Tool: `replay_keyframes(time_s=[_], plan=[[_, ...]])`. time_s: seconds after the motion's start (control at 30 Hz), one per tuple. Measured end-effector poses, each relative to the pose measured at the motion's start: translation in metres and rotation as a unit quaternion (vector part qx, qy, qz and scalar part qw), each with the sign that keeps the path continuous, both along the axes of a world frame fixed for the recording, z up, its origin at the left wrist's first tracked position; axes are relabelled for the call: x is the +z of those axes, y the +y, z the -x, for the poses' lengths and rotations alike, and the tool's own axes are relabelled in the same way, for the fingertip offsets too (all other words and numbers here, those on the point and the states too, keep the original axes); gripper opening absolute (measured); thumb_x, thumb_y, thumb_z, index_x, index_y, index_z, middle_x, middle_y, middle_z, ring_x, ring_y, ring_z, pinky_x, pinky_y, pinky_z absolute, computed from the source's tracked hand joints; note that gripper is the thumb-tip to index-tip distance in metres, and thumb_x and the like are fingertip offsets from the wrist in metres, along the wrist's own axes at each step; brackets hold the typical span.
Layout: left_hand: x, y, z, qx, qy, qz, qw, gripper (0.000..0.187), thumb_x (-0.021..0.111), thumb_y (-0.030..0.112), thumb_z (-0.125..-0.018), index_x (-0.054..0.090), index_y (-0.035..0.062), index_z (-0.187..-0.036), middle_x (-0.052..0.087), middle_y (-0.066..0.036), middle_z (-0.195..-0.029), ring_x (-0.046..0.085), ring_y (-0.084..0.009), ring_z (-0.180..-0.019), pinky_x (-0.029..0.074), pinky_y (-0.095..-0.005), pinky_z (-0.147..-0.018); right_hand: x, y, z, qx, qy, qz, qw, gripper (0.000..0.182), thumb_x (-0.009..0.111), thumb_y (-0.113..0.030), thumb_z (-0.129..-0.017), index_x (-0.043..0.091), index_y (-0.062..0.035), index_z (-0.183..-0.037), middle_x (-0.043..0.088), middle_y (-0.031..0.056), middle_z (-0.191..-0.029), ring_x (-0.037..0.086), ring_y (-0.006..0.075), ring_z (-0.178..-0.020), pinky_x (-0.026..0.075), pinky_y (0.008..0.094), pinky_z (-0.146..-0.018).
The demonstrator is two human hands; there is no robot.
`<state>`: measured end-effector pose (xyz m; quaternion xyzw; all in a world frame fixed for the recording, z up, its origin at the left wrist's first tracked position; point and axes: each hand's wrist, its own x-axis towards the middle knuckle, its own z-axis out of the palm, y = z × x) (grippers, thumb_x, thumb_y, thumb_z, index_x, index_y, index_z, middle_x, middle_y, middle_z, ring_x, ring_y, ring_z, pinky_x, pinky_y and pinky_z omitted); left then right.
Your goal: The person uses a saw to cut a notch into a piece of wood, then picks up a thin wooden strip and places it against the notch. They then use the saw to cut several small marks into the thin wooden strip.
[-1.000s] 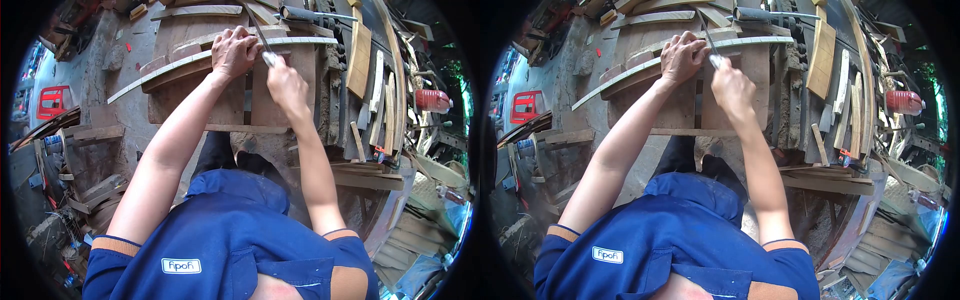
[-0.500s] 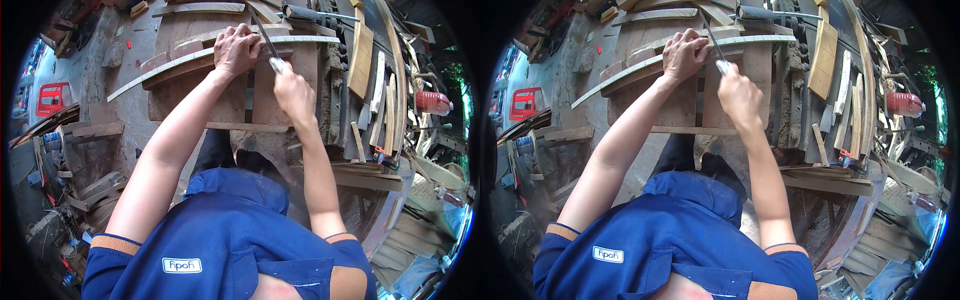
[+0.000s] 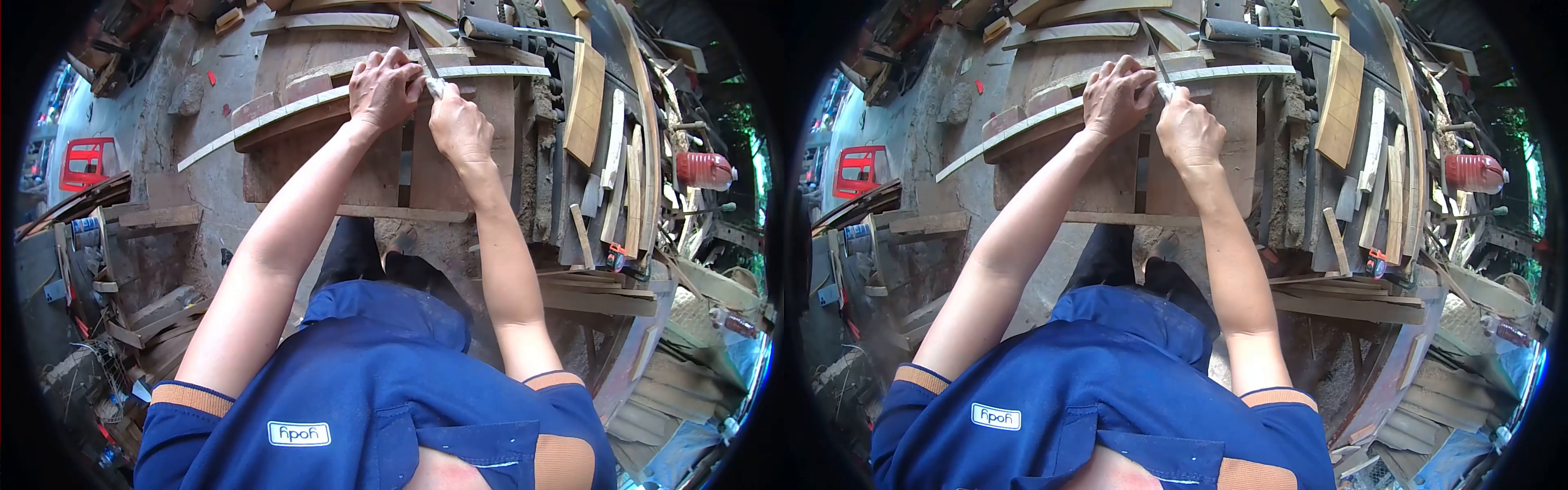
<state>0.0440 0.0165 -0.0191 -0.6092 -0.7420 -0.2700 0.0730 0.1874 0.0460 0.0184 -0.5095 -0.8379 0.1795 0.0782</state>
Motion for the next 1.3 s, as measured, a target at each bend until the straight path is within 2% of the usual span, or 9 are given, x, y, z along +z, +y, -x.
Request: replay_keyframes(time_s=[0.23,0.4,0.57,0.63,0.77,0.9,0.97,1.13,1.3], plan=[[-0.001,-0.004,0.001,0.006,-0.007,0.015,1.0,0.021,0.066,0.038,-0.084,0.075,0.0222,-0.095,0.062,0.002,-0.1,0.056,-0.0225,-0.102,0.043,-0.0393,-0.089,0.016,-0.034,-0.043,0.012,-0.027,0.012,0.999,0.025,0.043,-0.022,-0.096,0.054,-0.0032,-0.109,0.069,0.0276,-0.082,0.07,0.0433,-0.079,0.055,0.0553,-0.071],[0.003,-0.001,0.0,0.005,0.008,0.003,1.0,0.02,0.067,0.038,-0.085,0.075,0.0225,-0.095,0.062,0.003,-0.099,0.057,-0.0217,-0.1,0.043,-0.0385,-0.087,0.002,0.002,0.002,0.002,-0.018,0.008,1.0,0.024,0.044,-0.022,-0.096,0.055,-0.0029,-0.105,0.069,0.0269,-0.084,0.069,0.0429,-0.084,0.055,0.053,-0.075],[0.005,-0.002,-0.001,0.008,0.016,0.006,1.0,0.019,0.068,0.037,-0.084,0.075,0.0227,-0.095,0.061,0.003,-0.098,0.058,-0.0209,-0.097,0.044,-0.0375,-0.085,0.021,-0.027,-0.036,0.015,-0.039,0.046,0.998,0.025,0.044,-0.023,-0.096,0.054,-0.0031,-0.107,0.069,0.0268,-0.084,0.069,0.0431,-0.082,0.055,0.0535,-0.074],[0.0,-0.004,0.0,0.007,0.017,-0.009,1.0,0.019,0.068,0.036,-0.084,0.075,0.0229,-0.095,0.061,0.003,-0.098,0.058,-0.021,-0.097,0.044,-0.0373,-0.085,0.018,-0.032,-0.041,0.015,-0.029,0.019,0.999,0.025,0.044,-0.022,-0.095,0.054,-0.0032,-0.108,0.069,0.0265,-0.082,0.069,0.0431,-0.081,0.055,0.0536,-0.073],[0.0,0.0,0.001,-0.001,-0.008,0.001,1.0,0.019,0.066,0.036,-0.085,0.075,0.0228,-0.094,0.061,0.002,-0.1,0.057,-0.0227,-0.101,0.042,-0.0388,-0.087,-0.001,0.001,-0.001,0.0,-0.002,-0.003,1.0,0.024,0.044,-0.021,-0.095,0.056,-0.0017,-0.103,0.069,0.0263,-0.081,0.069,0.043,-0.08,0.055,0.0536,-0.072],[0.001,0.002,0.001,-0.002,-0.01,-0.008,1.0,0.02,0.066,0.038,-0.084,0.075,0.0229,-0.094,0.061,0.002,-0.1,0.057,-0.0225,-0.1,0.042,-0.0388,-0.088,0.008,-0.017,-0.023,0.011,0.004,0.006,1.0,0.024,0.043,-0.021,-0.096,0.055,-0.0015,-0.103,0.069,0.0267,-0.083,0.069,0.0429,-0.081,0.055,0.0539,-0.073],[0.001,0.0,0.0,0.001,0.0,-0.001,1.0,0.02,0.066,0.039,-0.084,0.075,0.0229,-0.093,0.061,0.002,-0.1,0.057,-0.0226,-0.1,0.042,-0.0389,-0.089,0.024,-0.036,-0.042,0.003,-0.036,0.057,0.998,0.025,0.042,-0.021,-0.097,0.055,-0.0012,-0.103,0.069,0.0271,-0.084,0.069,0.0428,-0.083,0.055,0.054,-0.074],[0.0,0.001,0.0,0.002,-0.003,-0.008,1.0,0.02,0.066,0.039,-0.084,0.075,0.0231,-0.093,0.062,0.002,-0.099,0.057,-0.0222,-0.1,0.043,-0.0392,-0.088,0.003,-0.003,-0.008,0.004,-0.002,0.011,1.0,0.026,0.043,-0.022,-0.096,0.055,-0.0015,-0.107,0.069,0.0271,-0.086,0.069,0.0428,-0.084,0.055,0.0535,-0.075],[0.006,-0.001,-0.002,0.007,0.012,0.016,1.0,0.022,0.068,0.038,-0.085,0.075,0.0215,-0.097,0.062,0.003,-0.1,0.058,-0.0204,-0.098,0.045,-0.0376,-0.086,0.009,-0.021,-0.027,0.002,0.005,0.018,1.0,0.026,0.045,-0.022,-0.096,0.055,-0.0019,-0.108,0.069,0.0272,-0.083,0.07,0.0432,-0.082,0.055,0.0539,-0.074]])
